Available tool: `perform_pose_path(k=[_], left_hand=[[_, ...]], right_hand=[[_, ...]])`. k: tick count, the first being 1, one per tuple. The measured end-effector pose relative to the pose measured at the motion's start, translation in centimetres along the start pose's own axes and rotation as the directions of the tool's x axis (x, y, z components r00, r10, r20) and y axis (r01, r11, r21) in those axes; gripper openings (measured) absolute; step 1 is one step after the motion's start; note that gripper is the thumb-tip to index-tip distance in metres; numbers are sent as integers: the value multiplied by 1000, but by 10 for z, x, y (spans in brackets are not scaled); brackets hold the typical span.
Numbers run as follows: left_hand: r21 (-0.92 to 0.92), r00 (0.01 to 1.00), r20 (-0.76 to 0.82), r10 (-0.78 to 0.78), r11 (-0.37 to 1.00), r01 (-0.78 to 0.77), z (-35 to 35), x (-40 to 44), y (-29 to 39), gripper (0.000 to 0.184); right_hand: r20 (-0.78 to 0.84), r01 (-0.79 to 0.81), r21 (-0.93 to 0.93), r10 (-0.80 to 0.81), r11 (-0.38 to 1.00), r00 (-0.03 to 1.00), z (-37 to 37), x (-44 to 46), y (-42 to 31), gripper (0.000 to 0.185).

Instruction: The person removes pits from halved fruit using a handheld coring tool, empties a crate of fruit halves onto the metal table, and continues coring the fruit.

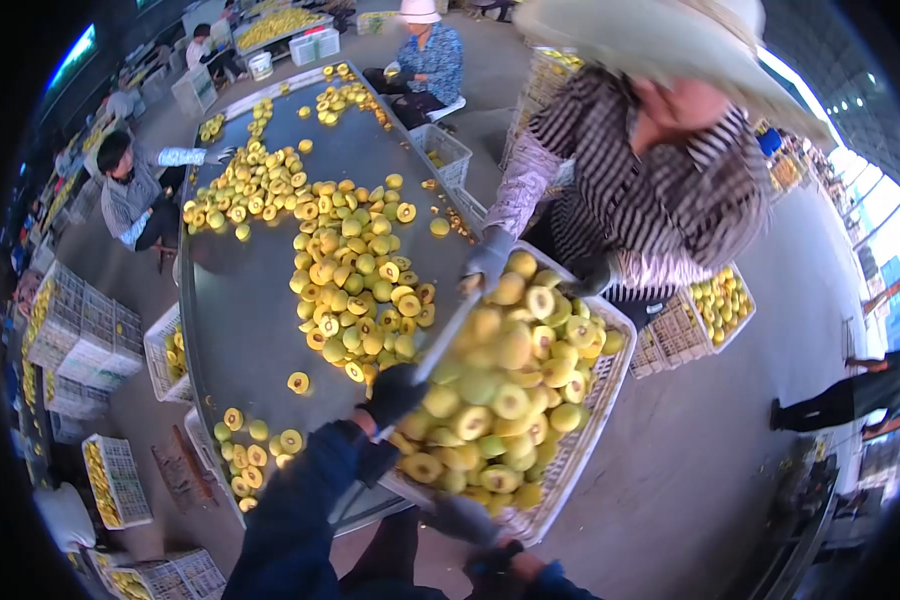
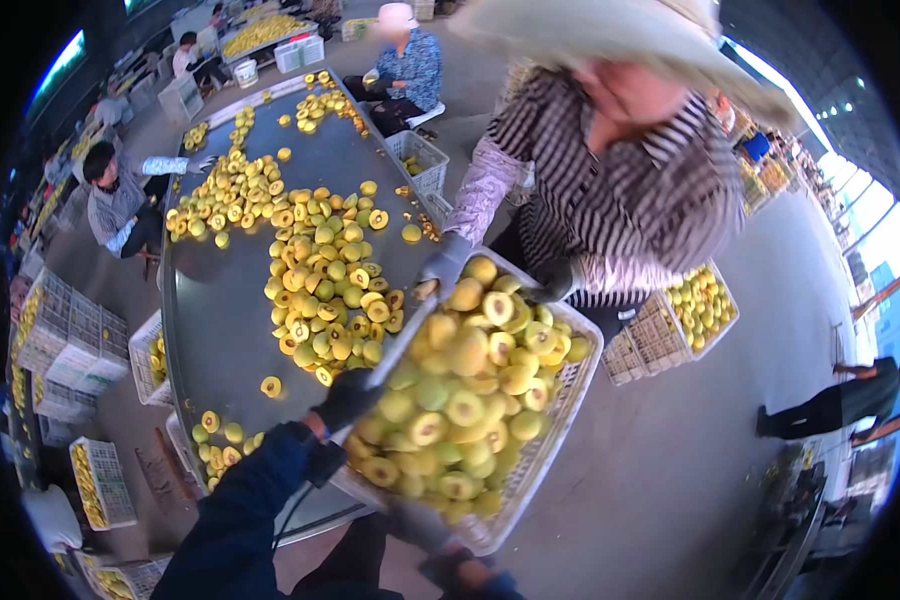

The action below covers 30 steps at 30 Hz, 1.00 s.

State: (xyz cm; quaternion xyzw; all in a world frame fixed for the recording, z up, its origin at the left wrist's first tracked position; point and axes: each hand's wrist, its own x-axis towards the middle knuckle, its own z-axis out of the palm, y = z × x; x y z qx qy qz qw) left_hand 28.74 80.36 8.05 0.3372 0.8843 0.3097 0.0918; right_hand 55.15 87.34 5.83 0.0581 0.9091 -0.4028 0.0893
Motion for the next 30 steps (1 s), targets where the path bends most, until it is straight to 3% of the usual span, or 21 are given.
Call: perform_pose_path(k=[1,3,4,5,6,7,9,10,11,12,13,17,22,23,25,26,27,28,29,30], left_hand=[[-62,984,135,-115,990,124,-1,6,10,28],[-134,961,124,-248,955,264,5,12,4,30],[-105,976,109,-189,974,201,0,21,-9,30],[-68,987,90,-135,988,142,-8,26,-28,30],[-18,993,76,-92,995,94,-14,22,-49,31],[-14,998,26,-55,998,56,-48,50,-97,31],[22,996,-87,21,1000,-19,-70,38,-108,34],[79,993,-116,-29,996,38,-74,21,-109,35],[122,987,-134,-84,987,101,-72,-6,-107,37],[146,974,-192,-118,978,147,-71,-33,-103,35],[177,956,-266,-126,968,177,-75,-46,-101,33],[-6,912,-317,-260,962,272,-84,-55,-100,26],[-121,892,-282,-353,936,332,-97,-53,-116,17],[-124,897,-270,-350,936,328,-100,-50,-126,15],[52,943,-306,-133,986,156,-103,-45,-169,19],[-99,935,-273,-228,973,209,-114,-39,-181,18],[162,948,-318,12,986,42,-121,-34,-203,14],[277,922,-356,150,960,-49,-126,-27,-226,13],[-4,946,-252,-206,977,212,-126,-24,-249,14],[-4,948,-248,-199,979,204,-121,-23,-286,19]], right_hand=[[183,112,84,-126,990,975,7,-3,34,42],[77,150,106,-159,983,984,-37,-22,30,43],[-208,78,148,-46,986,977,-52,-25,32,44],[-469,35,210,70,977,880,-69,-29,40,45],[-676,20,293,192,956,711,-80,-36,52,46],[-810,30,397,334,918,482,-89,21,50,47],[-884,-200,307,357,930,301,-102,50,99,50],[-763,89,582,504,808,405,-103,73,107,50],[-608,313,783,559,537,564,-105,79,109,49],[-422,411,897,584,161,693,-106,87,111,48],[-388,412,906,568,92,726,-111,96,109,48],[-576,366,810,499,459,648,-133,144,88,46],[-706,282,626,375,727,601,-158,196,56,44],[-723,260,585,350,768,596,-163,206,48,44],[-757,205,479,283,854,588,-171,221,34,43],[-786,168,373,214,912,581,-171,225,28,43],[-810,101,201,108,974,576,-171,232,20,42],[-800,-51,-200,-133,978,585,-175,246,17,42],[-742,-104,-390,-246,915,623,-184,267,3,42],[-615,64,-380,-304,923,728,-211,280,-79,38]])
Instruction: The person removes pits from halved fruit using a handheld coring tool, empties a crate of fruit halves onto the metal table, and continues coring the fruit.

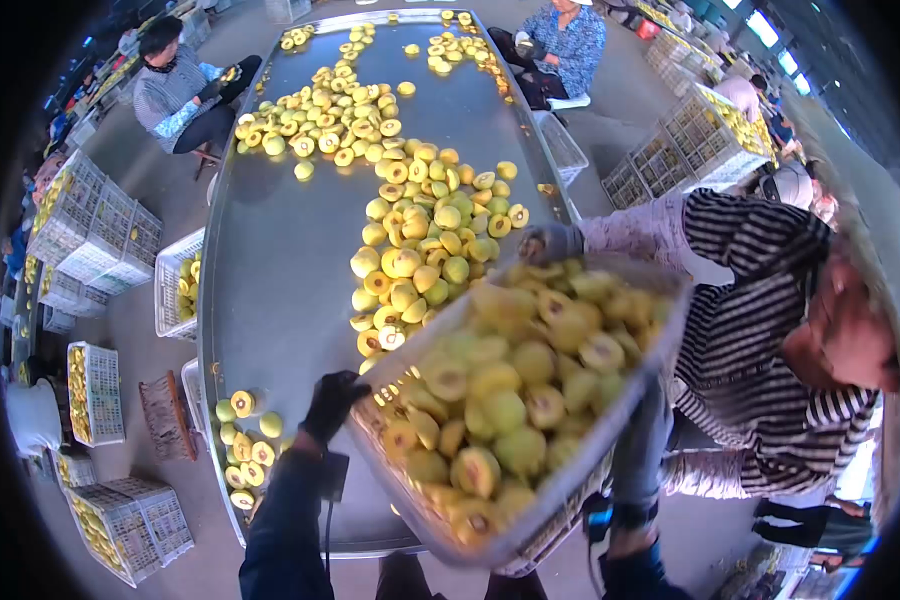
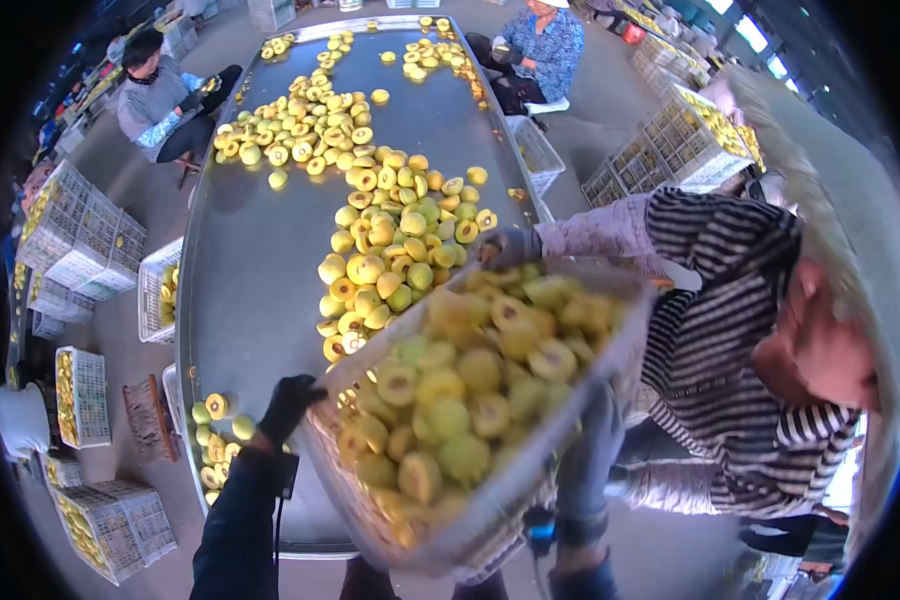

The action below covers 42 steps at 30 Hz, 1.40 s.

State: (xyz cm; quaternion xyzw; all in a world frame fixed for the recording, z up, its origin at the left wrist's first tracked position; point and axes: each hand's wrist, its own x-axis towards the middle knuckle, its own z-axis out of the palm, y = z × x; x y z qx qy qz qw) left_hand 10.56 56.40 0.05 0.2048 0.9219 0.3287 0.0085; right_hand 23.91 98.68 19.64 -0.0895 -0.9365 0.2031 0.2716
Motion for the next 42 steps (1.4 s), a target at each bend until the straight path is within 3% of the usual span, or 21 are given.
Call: perform_pose_path(k=[1,2,4,5,6,7,9,10,11,13,14,23,29,30,32,34,36,37,38,39,42], left_hand=[[3,1000,-10,9,1000,-9,3,7,-25,24],[-187,993,-110,-32,982,11,-9,11,-8,27],[-532,944,-288,-162,847,-17,-45,9,59,32],[-859,929,-142,-341,509,56,-50,-2,72,41],[-851,879,-160,-450,513,108,-52,-19,67,42],[-852,858,-176,-483,511,113,-51,-26,62,44],[-859,848,-225,-479,508,59,-48,-30,56,49],[-858,857,-271,-439,514,-7,-45,-24,52,52],[-808,872,-349,-344,582,-94,-36,-28,41,54],[-583,936,-282,-210,813,7,-18,-49,-10,61],[-526,947,-259,-190,850,27,-16,-50,-16,61],[-645,898,-303,-319,762,53,-20,2,-33,62],[-682,867,-394,-306,729,-53,-49,105,-60,64],[-712,849,-425,-313,694,-101,-60,109,-46,64],[-744,795,-512,-325,630,-222,-79,107,-8,64],[-704,737,-591,-328,656,-272,-78,86,30,65],[-570,731,-603,-318,813,-116,-64,61,58,72],[-410,794,-558,-240,912,-12,-55,50,67,79],[-274,826,-526,-200,960,58,-43,49,75,83],[-125,860,-479,-175,984,131,-33,49,78,88],[-194,790,-552,-269,962,192,16,65,41,89]], right_hand=[[99,-259,379,239,889,966,3,13,-4,39],[191,-458,674,462,579,866,6,25,-8,40],[51,-407,638,492,653,869,21,2,5,43],[-6,-395,615,505,683,863,32,-17,13,45],[-65,-258,746,452,614,890,51,-34,10,48],[55,-331,646,390,688,919,61,-44,-1,50],[-143,-168,341,228,925,963,91,-76,-6,54],[-192,-166,340,241,925,951,107,-88,-11,53],[-163,-237,459,343,856,925,122,-95,-19,53],[-126,-297,591,450,750,884,148,-97,-35,52],[-117,-304,622,470,721,875,158,-94,-39,52],[-125,-227,744,465,628,877,209,-14,-78,48],[-292,24,806,362,592,885,233,94,-140,46],[-333,61,736,283,674,900,235,114,-153,46],[-354,167,213,-84,963,932,235,170,-178,45],[-88,128,541,-95,831,992,224,200,-184,46],[66,38,718,-123,695,990,205,195,-169,47],[-125,262,499,-231,826,965,198,174,-153,46],[-175,370,324,-329,871,928,194,155,-131,45],[-146,294,279,-262,914,954,207,127,-105,49],[73,418,-98,-412,903,908,213,107,-96,57]])
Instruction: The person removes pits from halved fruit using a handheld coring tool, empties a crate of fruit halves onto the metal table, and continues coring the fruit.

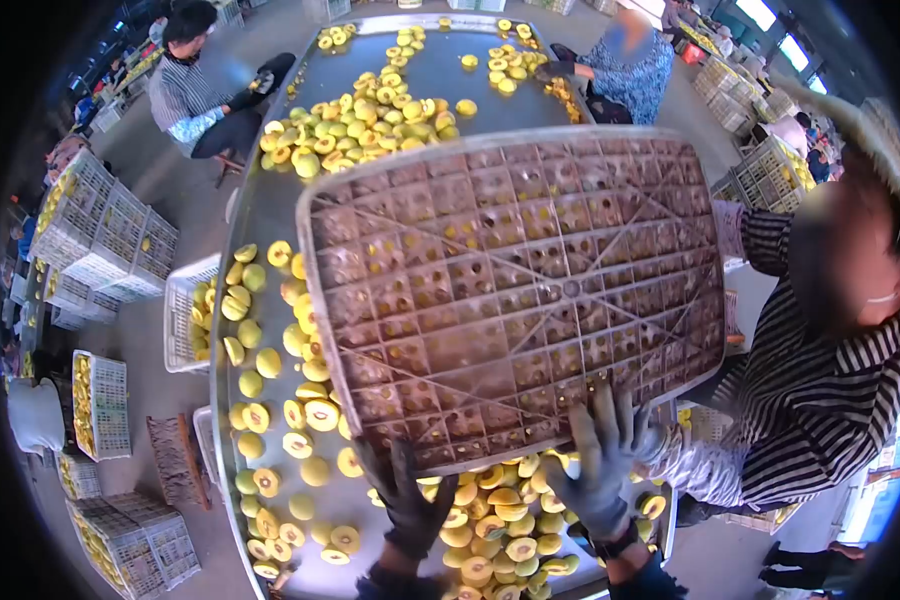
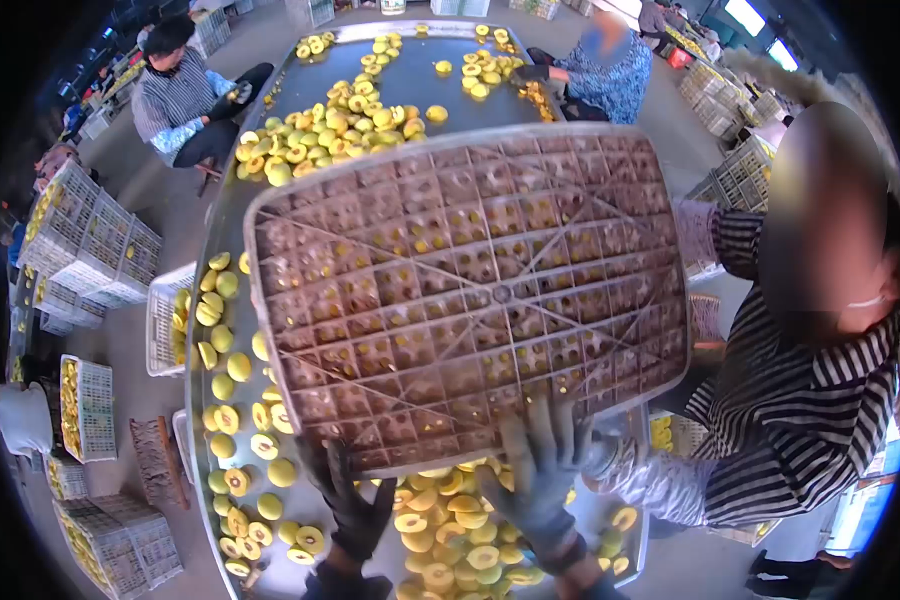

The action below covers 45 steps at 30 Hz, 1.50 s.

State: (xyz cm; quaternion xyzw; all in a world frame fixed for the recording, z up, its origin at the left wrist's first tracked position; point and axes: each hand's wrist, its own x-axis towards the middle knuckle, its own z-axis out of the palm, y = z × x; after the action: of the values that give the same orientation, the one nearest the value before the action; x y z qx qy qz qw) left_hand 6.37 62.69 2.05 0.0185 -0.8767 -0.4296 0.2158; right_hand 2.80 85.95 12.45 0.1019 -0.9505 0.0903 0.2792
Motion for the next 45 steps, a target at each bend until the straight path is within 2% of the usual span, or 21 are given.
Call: perform_pose_path(k=[1,4,7,12,13,15,17,19,22,26,27,29,30,31,33,35,38,41,43,44,45], left_hand=[[191,991,-49,127,975,-115,4,9,-2,83],[115,959,-226,171,982,-148,9,46,-3,70],[183,941,-257,219,967,-175,-2,100,14,66],[-3,876,-313,368,922,-388,11,230,5,59],[-39,891,-273,362,922,-386,11,255,6,60],[47,901,-224,372,927,-371,22,310,-7,59],[175,948,-198,248,961,-215,29,333,-11,63],[125,822,-327,466,884,-451,5,294,20,64],[51,905,-50,422,906,-420,-38,173,31,64],[-1,958,209,196,980,-200,-80,-19,-10,58],[-38,960,258,109,994,-103,-92,-70,-26,57],[114,935,355,18,992,-62,-132,-151,-30,56],[113,924,379,-43,994,0,-155,-181,-27,54],[174,963,266,-42,985,-5,-176,-204,-10,45],[222,973,224,-52,975,1,-214,-245,-9,40],[246,936,323,-140,967,59,-244,-281,-25,47],[268,925,349,-149,962,54,-276,-303,-44,47],[236,937,319,-142,969,67,-305,-300,-53,45],[268,969,208,-130,961,71,-326,-301,-56,41],[240,978,148,-146,965,108,-338,-310,-60,39],[208,983,95,-154,969,132,-353,-318,-63,38]], right_hand=[[19,30,-92,-28,995,999,3,11,-4,60],[-59,212,-153,-223,965,973,9,48,-1,60],[-154,310,-143,-330,940,931,7,98,-12,48],[-243,441,-228,-489,868,838,32,214,-12,39],[-289,441,-273,-510,855,811,48,238,-12,39],[-157,415,-281,-468,865,870,59,278,-17,37],[-226,397,-308,-472,865,852,84,307,-10,36],[-291,374,-263,-443,889,848,87,305,-22,36],[-376,389,-67,-385,919,843,72,254,-34,41],[-55,215,315,-208,924,977,59,47,-59,47],[-30,247,370,-255,895,967,50,-5,-62,45],[217,8,548,-151,837,965,22,-111,-69,35],[334,-100,527,-98,844,937,-6,-155,-78,32],[443,-198,495,-49,846,895,-35,-194,-86,29],[639,-309,463,-71,831,766,-70,-278,-89,33],[771,-355,351,-52,866,635,-110,-327,-100,28],[707,-287,528,-227,799,670,-129,-363,-105,23],[739,-302,459,-171,835,652,-162,-309,-130,19],[679,-221,379,-108,898,727,-169,-307,-131,18],[699,-279,296,-8,913,715,-176,-304,-135,20],[597,-290,402,-8,869,802,-184,-305,-139,20]])
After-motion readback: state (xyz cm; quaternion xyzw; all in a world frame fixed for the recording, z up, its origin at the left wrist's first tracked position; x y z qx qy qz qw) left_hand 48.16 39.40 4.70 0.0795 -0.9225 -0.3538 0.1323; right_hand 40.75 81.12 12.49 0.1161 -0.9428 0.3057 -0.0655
